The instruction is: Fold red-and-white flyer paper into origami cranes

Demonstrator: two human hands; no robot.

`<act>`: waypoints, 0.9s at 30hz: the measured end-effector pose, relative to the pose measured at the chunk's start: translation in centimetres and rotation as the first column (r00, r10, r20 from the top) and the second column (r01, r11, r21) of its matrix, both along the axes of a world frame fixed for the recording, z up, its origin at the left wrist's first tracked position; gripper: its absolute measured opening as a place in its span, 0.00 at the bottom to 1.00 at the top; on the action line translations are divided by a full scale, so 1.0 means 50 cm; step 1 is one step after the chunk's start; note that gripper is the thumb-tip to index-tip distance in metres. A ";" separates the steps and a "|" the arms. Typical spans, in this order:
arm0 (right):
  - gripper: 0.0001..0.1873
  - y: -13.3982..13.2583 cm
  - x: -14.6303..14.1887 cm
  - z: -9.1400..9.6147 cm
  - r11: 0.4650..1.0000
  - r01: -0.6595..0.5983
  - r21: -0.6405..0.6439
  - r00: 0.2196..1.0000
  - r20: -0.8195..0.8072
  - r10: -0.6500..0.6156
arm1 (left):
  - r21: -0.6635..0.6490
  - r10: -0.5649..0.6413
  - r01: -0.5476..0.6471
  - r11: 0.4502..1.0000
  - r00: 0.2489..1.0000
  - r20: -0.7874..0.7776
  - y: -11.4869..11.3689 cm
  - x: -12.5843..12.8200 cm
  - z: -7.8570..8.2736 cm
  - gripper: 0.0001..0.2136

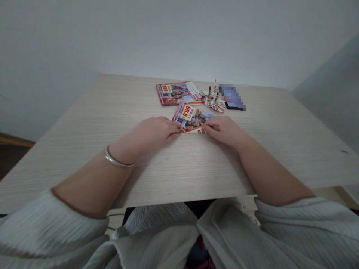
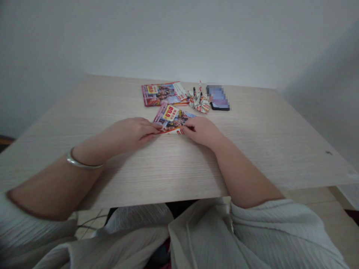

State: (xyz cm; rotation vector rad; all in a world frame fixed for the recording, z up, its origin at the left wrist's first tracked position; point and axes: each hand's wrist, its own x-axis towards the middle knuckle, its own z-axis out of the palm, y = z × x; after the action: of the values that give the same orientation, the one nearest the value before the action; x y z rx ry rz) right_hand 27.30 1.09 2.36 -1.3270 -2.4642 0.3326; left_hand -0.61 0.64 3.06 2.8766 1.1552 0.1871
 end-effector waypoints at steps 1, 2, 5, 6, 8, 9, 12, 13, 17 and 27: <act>0.18 0.002 0.001 -0.002 0.998 0.055 0.006 0.998 -0.009 -0.055 | 0.013 -0.004 0.004 1.000 0.999 -0.034 -0.002 0.005 0.003 0.18; 0.17 0.005 0.002 -0.005 0.995 0.096 0.006 0.995 -0.028 -0.096 | 0.027 -0.009 0.012 1.000 0.997 -0.080 -0.006 0.010 0.007 0.19; 0.12 0.014 -0.002 -0.015 0.983 0.182 -0.012 0.979 -0.095 -0.183 | 0.035 0.037 -0.032 0.999 0.991 -0.128 -0.020 0.026 0.023 0.21; 0.11 0.017 -0.005 -0.019 0.979 0.202 -0.016 0.974 -0.104 -0.202 | 0.026 0.073 -0.070 0.997 0.988 -0.133 -0.025 0.030 0.028 0.21; 0.09 0.022 -0.012 -0.028 0.976 0.216 -0.005 0.971 -0.103 -0.215 | -0.005 0.081 -0.082 0.997 0.990 -0.112 -0.032 0.035 0.033 0.21; 0.09 0.025 -0.015 -0.033 0.978 0.210 0.011 0.973 -0.097 -0.208 | -0.016 0.069 -0.071 0.997 0.992 -0.102 -0.034 0.035 0.032 0.21; 0.08 0.031 -0.022 -0.044 0.982 0.173 0.069 0.983 -0.069 -0.169 | -0.002 0.006 -0.006 1.000 0.996 -0.090 -0.033 0.029 0.019 0.22; 0.08 0.032 -0.024 -0.046 0.982 0.170 0.082 0.985 -0.058 -0.165 | 0.017 -0.017 0.018 1.000 0.996 -0.089 -0.031 0.026 0.012 0.22; 0.07 0.032 -0.030 -0.047 0.975 0.202 0.097 0.979 -0.026 -0.200 | 0.070 -0.121 0.125 0.990 0.991 -0.053 -0.023 0.015 -0.012 0.23; 0.10 0.029 -0.048 -0.042 0.945 0.318 0.076 0.944 0.066 -0.323 | 0.026 -0.119 0.120 0.992 0.992 -0.047 -0.021 0.016 -0.011 0.22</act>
State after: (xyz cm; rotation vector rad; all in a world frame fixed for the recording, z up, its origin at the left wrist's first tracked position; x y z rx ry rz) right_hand 24.92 2.52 0.27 -1.7082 -2.2432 0.1222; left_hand 0.18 -0.42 2.50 2.9784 0.9907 0.1366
